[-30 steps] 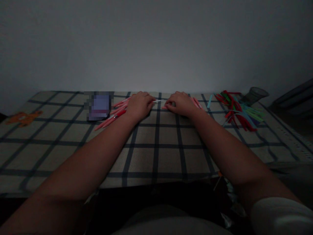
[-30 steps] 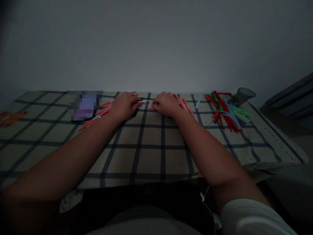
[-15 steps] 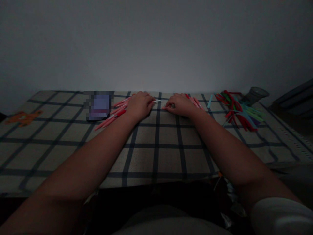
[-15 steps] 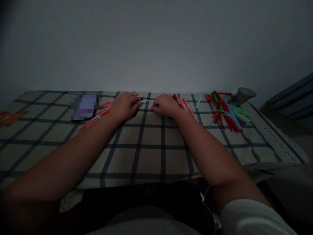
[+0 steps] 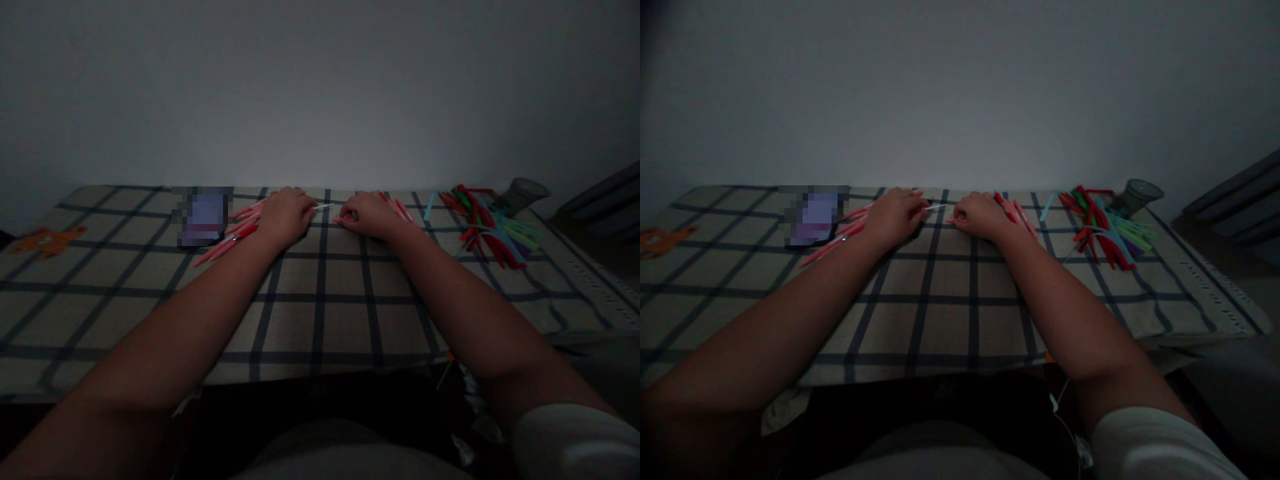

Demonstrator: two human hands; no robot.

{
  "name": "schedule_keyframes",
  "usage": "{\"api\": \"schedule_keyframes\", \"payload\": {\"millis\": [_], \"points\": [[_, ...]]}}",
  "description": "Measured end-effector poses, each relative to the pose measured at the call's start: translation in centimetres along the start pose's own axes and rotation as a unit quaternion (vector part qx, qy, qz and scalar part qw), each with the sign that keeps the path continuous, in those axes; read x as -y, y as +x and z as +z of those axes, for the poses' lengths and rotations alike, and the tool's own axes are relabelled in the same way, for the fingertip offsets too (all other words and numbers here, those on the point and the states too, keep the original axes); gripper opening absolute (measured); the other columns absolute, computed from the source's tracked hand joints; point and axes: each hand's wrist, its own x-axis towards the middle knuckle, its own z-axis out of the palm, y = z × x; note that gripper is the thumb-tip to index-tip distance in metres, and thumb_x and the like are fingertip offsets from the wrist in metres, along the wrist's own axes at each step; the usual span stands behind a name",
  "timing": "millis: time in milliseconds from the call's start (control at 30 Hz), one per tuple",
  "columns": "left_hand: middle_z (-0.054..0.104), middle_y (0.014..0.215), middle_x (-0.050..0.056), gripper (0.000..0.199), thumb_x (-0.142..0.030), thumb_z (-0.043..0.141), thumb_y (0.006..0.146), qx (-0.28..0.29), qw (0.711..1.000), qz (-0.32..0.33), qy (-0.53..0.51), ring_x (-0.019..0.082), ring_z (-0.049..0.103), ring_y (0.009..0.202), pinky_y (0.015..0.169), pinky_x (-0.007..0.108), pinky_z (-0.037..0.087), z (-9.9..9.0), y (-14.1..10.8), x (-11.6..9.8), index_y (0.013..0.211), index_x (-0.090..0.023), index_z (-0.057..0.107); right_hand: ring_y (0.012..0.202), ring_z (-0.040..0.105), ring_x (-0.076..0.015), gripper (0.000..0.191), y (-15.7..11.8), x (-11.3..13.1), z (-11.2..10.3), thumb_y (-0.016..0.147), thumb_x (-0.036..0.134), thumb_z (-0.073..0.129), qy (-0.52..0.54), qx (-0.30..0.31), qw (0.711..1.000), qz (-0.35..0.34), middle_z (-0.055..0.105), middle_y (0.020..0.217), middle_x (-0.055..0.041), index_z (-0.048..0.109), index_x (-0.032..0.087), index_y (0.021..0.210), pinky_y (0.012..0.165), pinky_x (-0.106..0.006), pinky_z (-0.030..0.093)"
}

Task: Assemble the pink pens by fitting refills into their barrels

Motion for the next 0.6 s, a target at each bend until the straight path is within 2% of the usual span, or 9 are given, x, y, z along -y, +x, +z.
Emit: {"api": "schedule_keyframes", "payload": {"millis": [267, 433, 600], "points": [[0.079, 0.134, 0.008, 0.031, -0.034, 0.057, 0.107, 0.005, 1.000, 0.005, 0.005, 0.029, 0.067, 0.129, 0.110, 0.043, 0.051, -0.11, -0.06, -0.13, 0.125, -0.025, 0.082, 0.104, 0.068, -0.0293, 0.036, -0.14, 0.06, -0.02, 0.106, 0.049, 0.062, 0.012, 0.000, 1.000, 0.010, 0.082, 0.111, -0.0116, 0.084, 0.020, 0.106, 0.088, -0.039, 0.041], [0.079, 0.134, 0.012, 0.032, -0.034, 0.057, 0.106, 0.017, 1.000, 0.020, 0.009, 0.032, 0.069, 0.126, 0.108, 0.048, 0.052, -0.01, 0.04, 0.00, 0.123, -0.024, 0.083, 0.102, 0.067, -0.0281, 0.036, -0.13, 0.02, -0.02, 0.106, 0.049, 0.060, 0.016, 0.003, 1.000, 0.007, 0.082, 0.111, -0.0116, 0.083, 0.021, 0.106, 0.087, -0.038, 0.040], [0.082, 0.121, 0.010, 0.033, -0.033, 0.053, 0.107, 0.046, 0.996, 0.073, 0.016, 0.030, 0.069, 0.127, 0.108, 0.045, 0.052, 0.07, 0.13, -0.02, 0.116, -0.025, 0.084, 0.100, 0.066, -0.0269, 0.035, 0.03, -0.12, 0.20, 0.106, 0.048, 0.061, 0.025, 0.006, 1.000, 0.000, 0.081, 0.108, -0.0106, 0.082, 0.020, 0.105, 0.084, -0.037, 0.038]]}}
